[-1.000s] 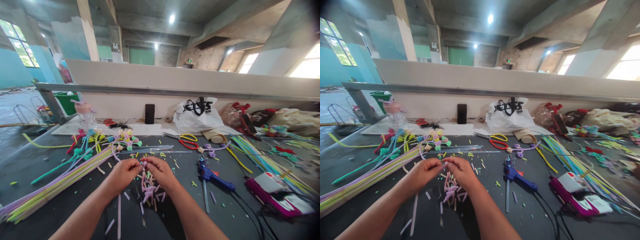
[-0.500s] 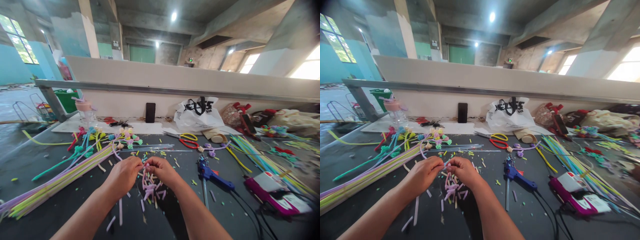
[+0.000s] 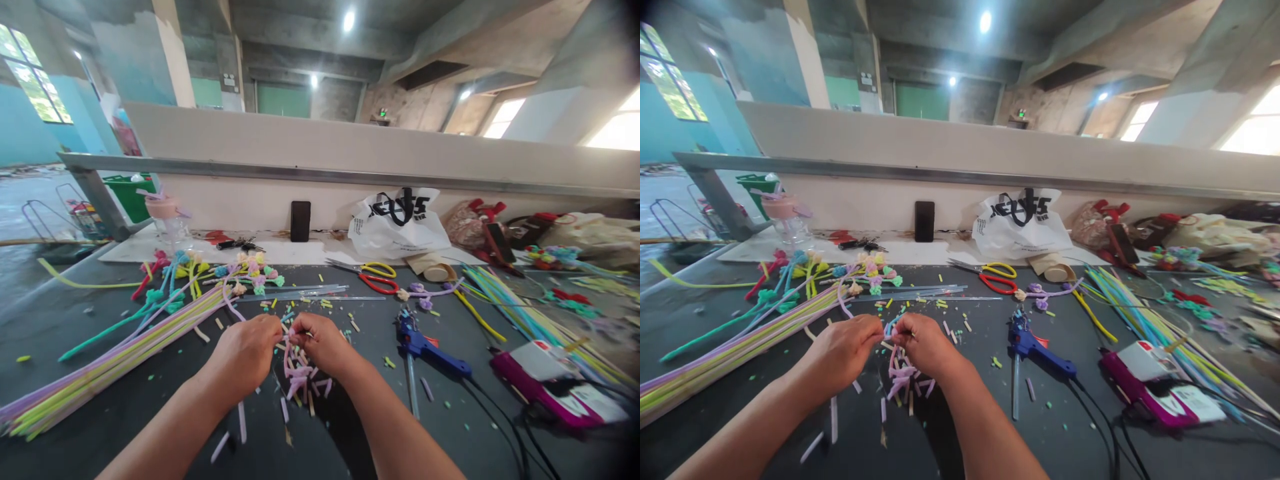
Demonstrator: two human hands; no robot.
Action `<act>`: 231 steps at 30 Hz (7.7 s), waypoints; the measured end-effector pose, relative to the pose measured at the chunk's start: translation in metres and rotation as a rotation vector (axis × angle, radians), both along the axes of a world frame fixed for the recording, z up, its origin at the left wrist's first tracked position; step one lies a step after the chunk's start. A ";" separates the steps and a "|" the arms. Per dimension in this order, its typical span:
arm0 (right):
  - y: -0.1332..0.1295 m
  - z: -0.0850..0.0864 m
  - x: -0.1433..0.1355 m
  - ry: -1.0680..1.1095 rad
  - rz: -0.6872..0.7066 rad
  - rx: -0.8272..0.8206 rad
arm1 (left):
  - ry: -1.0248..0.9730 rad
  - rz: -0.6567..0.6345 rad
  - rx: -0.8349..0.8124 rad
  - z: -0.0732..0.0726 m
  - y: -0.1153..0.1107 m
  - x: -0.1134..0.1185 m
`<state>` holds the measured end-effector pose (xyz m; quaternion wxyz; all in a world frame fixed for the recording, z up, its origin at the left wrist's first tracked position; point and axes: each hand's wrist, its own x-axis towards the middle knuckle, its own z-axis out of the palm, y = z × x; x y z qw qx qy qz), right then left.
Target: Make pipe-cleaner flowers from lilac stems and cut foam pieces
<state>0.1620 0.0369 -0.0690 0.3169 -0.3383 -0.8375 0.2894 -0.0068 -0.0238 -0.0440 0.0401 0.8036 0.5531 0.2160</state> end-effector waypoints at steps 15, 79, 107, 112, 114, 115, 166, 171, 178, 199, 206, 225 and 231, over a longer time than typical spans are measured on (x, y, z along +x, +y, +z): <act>0.003 -0.007 -0.004 -0.047 -0.078 0.158 | -0.063 0.067 -0.088 -0.001 0.006 -0.003; -0.008 0.002 -0.001 -0.311 0.163 0.413 | 0.031 -0.058 -0.302 0.001 0.007 -0.004; -0.012 0.013 -0.003 -0.277 0.019 0.445 | -0.310 0.108 -0.325 0.001 0.013 0.003; -0.019 0.018 -0.006 -0.412 0.066 0.479 | -0.347 0.048 -0.444 0.006 0.014 -0.003; -0.020 0.019 -0.006 -0.444 0.077 0.474 | -0.409 0.009 -0.516 0.007 0.015 -0.006; -0.020 0.020 -0.007 -0.460 0.076 0.477 | -0.450 -0.007 -0.545 0.008 0.015 -0.007; -0.003 0.018 0.012 0.001 0.281 0.276 | -1.132 -0.068 -1.024 0.000 0.005 0.011; 0.002 0.017 0.017 -0.042 0.265 0.195 | -0.964 -0.100 -0.933 0.000 0.005 0.008; -0.001 0.023 0.016 0.001 0.268 0.067 | -0.959 -0.128 -0.906 0.005 0.003 0.007; -0.004 0.021 0.025 0.284 0.380 -0.435 | -1.221 -0.288 -1.096 0.013 -0.004 0.009; -0.003 0.030 0.026 0.206 0.370 -0.343 | -1.025 -0.191 -0.932 0.009 -0.003 0.014; -0.001 0.016 0.012 0.284 0.096 -0.442 | -0.561 0.004 -0.301 0.009 0.000 0.017; 0.002 0.014 0.014 0.278 0.079 -0.447 | -0.527 -0.041 -0.248 0.001 0.001 0.015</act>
